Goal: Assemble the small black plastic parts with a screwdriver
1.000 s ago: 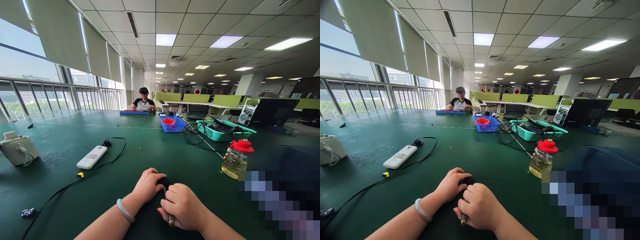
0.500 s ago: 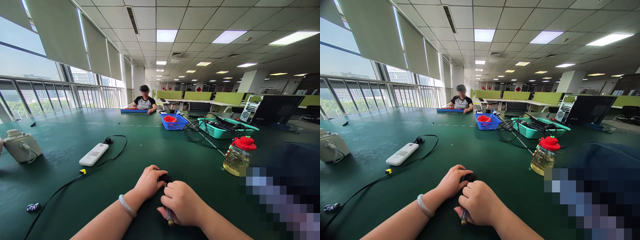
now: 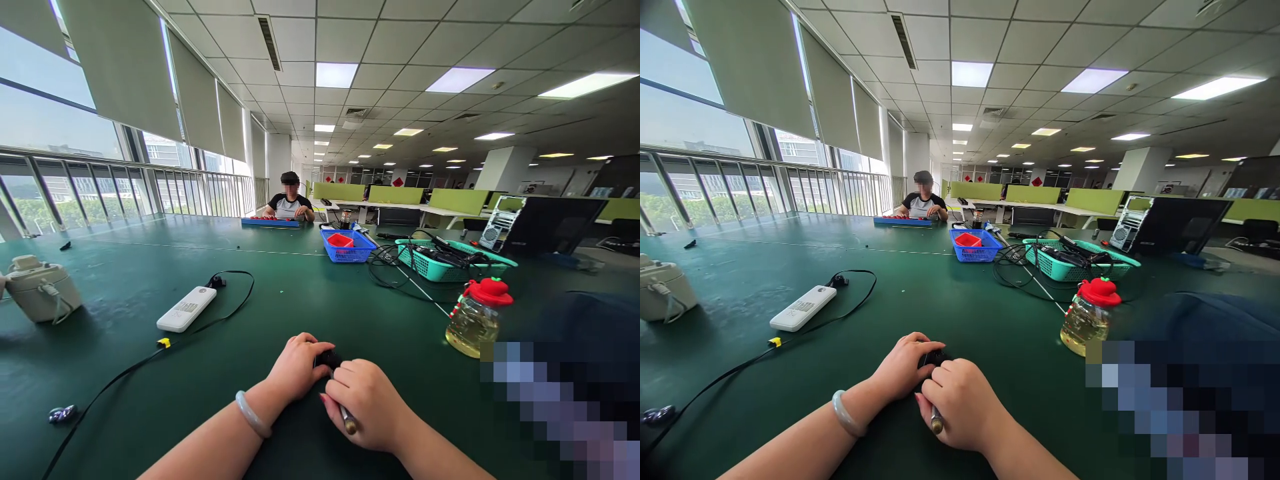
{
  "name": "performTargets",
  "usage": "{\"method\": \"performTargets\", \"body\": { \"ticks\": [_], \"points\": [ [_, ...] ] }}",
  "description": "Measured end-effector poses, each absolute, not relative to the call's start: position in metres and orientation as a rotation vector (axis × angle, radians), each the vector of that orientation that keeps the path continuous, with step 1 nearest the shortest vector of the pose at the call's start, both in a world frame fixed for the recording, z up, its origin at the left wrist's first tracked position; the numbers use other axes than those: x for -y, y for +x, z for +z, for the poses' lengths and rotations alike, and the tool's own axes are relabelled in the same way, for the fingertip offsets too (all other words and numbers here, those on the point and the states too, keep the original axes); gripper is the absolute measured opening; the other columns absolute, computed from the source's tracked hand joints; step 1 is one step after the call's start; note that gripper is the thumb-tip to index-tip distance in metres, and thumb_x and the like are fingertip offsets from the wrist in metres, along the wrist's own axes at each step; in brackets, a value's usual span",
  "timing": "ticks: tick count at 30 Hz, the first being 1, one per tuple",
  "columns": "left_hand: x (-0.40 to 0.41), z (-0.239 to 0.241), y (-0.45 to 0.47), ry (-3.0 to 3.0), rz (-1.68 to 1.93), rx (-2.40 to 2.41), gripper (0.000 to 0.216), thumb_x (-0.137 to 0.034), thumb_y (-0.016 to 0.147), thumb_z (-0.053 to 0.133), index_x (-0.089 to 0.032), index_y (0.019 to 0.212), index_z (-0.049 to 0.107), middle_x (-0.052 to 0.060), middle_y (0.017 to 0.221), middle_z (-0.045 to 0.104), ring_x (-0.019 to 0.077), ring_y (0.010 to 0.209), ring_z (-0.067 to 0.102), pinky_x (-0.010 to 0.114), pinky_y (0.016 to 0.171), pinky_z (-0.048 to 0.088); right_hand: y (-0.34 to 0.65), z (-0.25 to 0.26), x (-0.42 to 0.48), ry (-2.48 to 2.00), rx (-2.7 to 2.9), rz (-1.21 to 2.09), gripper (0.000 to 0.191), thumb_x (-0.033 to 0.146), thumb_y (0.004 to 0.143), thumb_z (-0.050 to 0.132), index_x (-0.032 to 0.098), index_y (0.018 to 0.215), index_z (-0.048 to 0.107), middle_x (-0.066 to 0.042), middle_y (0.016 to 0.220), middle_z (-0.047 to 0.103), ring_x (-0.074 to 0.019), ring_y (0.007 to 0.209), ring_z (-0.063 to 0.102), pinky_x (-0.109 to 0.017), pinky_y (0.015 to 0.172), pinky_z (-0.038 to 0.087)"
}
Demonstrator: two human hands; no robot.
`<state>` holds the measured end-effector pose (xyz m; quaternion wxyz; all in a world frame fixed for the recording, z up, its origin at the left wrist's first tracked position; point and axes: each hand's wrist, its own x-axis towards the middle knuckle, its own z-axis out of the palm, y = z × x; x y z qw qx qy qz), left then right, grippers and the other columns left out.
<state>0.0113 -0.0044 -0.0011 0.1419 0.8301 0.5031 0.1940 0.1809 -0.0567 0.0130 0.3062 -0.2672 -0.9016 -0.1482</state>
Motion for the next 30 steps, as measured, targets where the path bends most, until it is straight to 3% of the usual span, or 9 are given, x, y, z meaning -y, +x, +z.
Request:
{"method": "performTargets", "body": {
  "ticks": [13,23,30],
  "points": [
    [0.005,-0.001,0.011,2.396,0.573,-1.447,0.043,-0.031,0.081,0.062,-0.031,0.124,0.063,0.006,0.116,0.064,0.0226,0.111,0.056,0.039,0.104,0.039,0.18,0.016,0.057,-0.704,2.298,-0.315,0.03,0.018,0.089,0.045,0.019,0.059,0.052,0.001,0.055,0.052,-0.0118,0.051,0.043,-0.028,0.053,0.025],
    [0.004,0.0,0.011,2.402,0.588,-1.415,0.044,-0.039,0.081,0.064,-0.032,0.125,0.063,0.007,0.111,0.065,0.0228,0.105,0.059,0.039,0.099,0.042,0.192,0.019,0.046,-0.982,2.091,0.227,0.039,0.026,0.096,0.037,0.02,0.06,0.051,0.001,0.055,0.053,-0.0108,0.05,0.046,-0.024,0.052,0.031],
    [0.005,0.001,0.012,2.41,0.59,-1.409,0.04,-0.039,0.083,0.062,-0.031,0.122,0.064,0.007,0.111,0.065,0.0226,0.105,0.058,0.038,0.099,0.042,0.192,0.017,0.046,-0.968,2.115,0.246,0.038,0.027,0.095,0.04,0.02,0.059,0.049,0.001,0.055,0.052,-0.0108,0.051,0.045,-0.025,0.053,0.032]
  ]
}}
